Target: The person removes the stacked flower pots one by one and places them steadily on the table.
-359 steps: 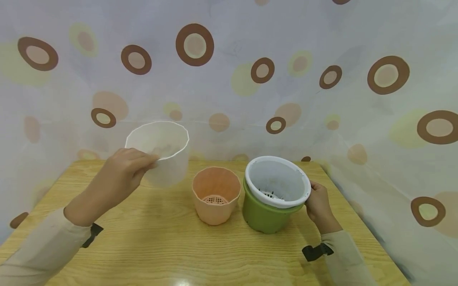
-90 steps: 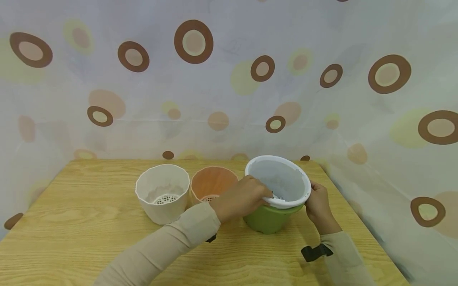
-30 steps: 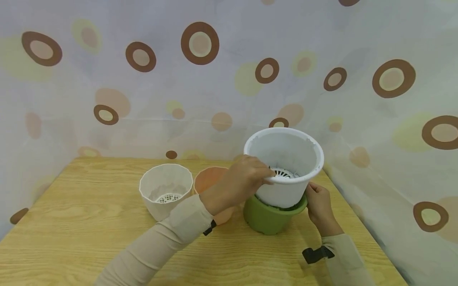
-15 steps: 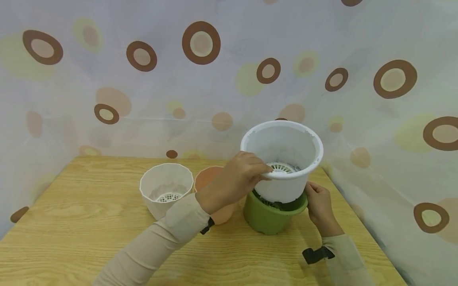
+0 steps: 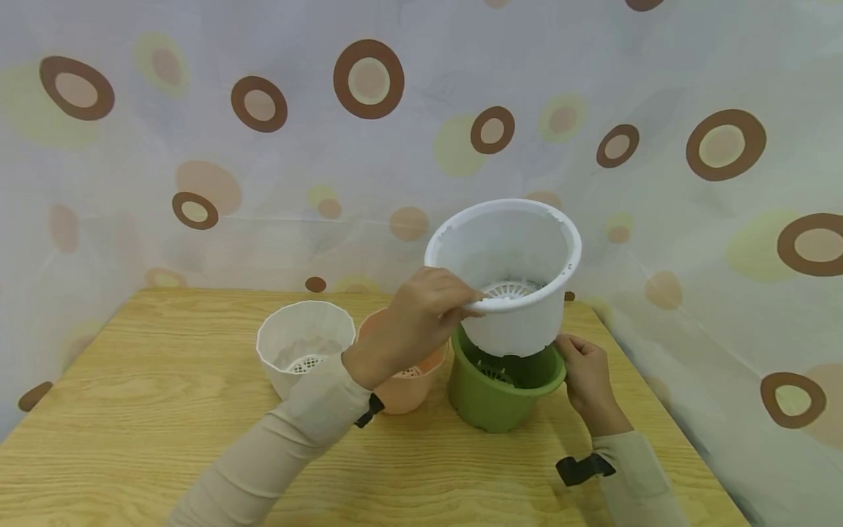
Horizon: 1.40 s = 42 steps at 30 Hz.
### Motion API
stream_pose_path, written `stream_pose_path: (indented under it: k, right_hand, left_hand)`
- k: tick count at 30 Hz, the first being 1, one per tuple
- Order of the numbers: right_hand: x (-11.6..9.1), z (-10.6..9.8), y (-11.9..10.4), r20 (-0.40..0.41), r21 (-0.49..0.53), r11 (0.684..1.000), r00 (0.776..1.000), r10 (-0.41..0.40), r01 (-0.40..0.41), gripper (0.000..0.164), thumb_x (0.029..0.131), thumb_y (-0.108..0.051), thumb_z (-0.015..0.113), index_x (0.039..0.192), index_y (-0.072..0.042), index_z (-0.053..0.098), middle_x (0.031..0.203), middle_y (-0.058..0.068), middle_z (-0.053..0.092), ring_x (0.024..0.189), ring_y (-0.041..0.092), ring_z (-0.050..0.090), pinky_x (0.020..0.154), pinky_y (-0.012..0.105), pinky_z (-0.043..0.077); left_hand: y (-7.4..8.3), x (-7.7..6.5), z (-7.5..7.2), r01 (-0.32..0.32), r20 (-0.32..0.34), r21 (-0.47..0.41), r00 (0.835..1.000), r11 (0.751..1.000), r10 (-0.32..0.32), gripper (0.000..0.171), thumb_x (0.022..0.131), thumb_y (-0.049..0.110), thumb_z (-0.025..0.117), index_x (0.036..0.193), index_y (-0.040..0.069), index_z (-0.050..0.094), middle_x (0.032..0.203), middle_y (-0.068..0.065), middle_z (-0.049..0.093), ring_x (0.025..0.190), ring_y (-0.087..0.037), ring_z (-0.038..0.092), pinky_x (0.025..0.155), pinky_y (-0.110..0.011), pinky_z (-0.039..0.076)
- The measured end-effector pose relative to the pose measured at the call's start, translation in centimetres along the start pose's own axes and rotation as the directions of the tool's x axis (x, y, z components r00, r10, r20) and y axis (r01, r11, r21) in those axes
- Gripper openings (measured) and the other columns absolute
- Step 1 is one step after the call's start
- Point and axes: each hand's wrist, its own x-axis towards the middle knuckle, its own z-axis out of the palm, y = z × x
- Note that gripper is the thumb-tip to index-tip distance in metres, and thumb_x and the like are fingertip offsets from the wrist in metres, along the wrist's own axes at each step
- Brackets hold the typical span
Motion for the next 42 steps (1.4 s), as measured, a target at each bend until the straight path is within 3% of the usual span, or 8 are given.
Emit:
stream_pose_path:
  k: [8, 15, 30, 42]
  right_hand:
    - [-0.2, 0.2, -0.3, -0.016, -0.027, 1.0, 1.0, 0.006, -0.006, 0.024, 0.099, -0.025, 0.054, 0.088, -0.008, 0.067, 0.076, -0.004, 0.062, 0.061, 0.003, 0.059, 0.057, 0.015, 0.051]
    - [-0.1, 0.2, -0.4, -0.016, -0.014, 1.0, 1.0, 0.013, -0.013, 0.022, 0.097, -0.027, 0.056, 0.093, -0.008, 0.066, 0.08, -0.004, 0.062, 0.064, 0.002, 0.06, 0.059, 0.014, 0.051]
    - [-0.1, 0.3, -0.3, -0.012, -0.039, 0.999, 1.0, 0.0, 0.0, 0.024, 0.098, -0.027, 0.055, 0.091, -0.008, 0.067, 0.075, -0.003, 0.063, 0.062, 0.004, 0.061, 0.058, 0.016, 0.052]
    - [-0.3, 0.2, -0.2, -0.008, -0.032, 0.999, 1.0, -0.027, 0.026, 0.024, 0.097, -0.026, 0.056, 0.092, -0.005, 0.067, 0.073, -0.002, 0.064, 0.06, 0.005, 0.061, 0.056, 0.017, 0.052]
  left_hand:
    - [-0.4, -0.2, -1.5, 0.031, -0.07, 0.005, 0.997, 1.0, -0.031, 0.01, 0.078, 0.002, 0.076, 0.087, 0.006, 0.074, 0.082, -0.003, 0.073, 0.079, -0.018, 0.066, 0.077, -0.031, 0.05]
    - [-0.7, -0.5, -2.7, 0.052, -0.098, -0.026, 0.994, 0.998, -0.055, 0.008, 0.077, 0.003, 0.077, 0.085, 0.005, 0.074, 0.079, -0.003, 0.073, 0.077, -0.018, 0.066, 0.076, -0.032, 0.049]
    - [-0.3, -3.5, -6.5, 0.088, -0.167, -0.008, 0.982, 0.996, -0.088, 0.016, 0.074, -0.01, 0.075, 0.084, 0.003, 0.074, 0.078, -0.006, 0.071, 0.077, -0.02, 0.065, 0.072, -0.034, 0.047]
    - [-0.4, -5.7, -8.8, 0.149, -0.207, 0.076, 0.97, 0.986, -0.13, 0.022, 0.067, -0.014, 0.078, 0.084, 0.0, 0.073, 0.079, -0.009, 0.071, 0.077, -0.021, 0.066, 0.075, -0.034, 0.048]
